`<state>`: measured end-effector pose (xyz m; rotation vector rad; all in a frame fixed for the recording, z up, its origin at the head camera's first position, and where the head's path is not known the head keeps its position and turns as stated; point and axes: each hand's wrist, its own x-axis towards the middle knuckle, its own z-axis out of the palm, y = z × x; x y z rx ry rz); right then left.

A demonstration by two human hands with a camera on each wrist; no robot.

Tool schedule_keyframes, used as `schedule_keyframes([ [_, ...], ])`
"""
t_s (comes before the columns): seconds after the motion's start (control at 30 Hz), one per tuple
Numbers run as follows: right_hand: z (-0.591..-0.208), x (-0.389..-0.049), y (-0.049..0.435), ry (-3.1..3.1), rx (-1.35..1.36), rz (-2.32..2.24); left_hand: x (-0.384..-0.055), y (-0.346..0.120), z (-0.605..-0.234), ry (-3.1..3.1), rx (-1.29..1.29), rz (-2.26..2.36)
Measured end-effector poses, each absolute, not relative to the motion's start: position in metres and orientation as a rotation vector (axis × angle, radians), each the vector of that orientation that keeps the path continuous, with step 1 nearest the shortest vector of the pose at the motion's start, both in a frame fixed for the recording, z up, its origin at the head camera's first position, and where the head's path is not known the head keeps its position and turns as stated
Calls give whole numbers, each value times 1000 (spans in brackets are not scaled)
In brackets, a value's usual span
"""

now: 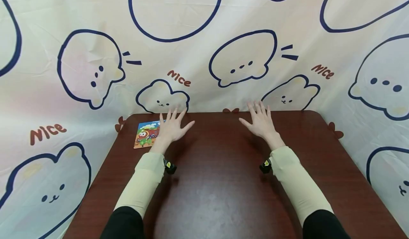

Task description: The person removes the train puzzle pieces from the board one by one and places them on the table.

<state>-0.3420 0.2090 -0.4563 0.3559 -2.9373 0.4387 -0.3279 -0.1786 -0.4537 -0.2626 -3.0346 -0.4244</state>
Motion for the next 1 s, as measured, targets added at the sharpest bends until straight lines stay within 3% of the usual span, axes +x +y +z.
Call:
schedule_keyframes([
  [1.0,-492,-326,94,-2978,702,579,-296,-315,-504,-3203,-15,-526],
])
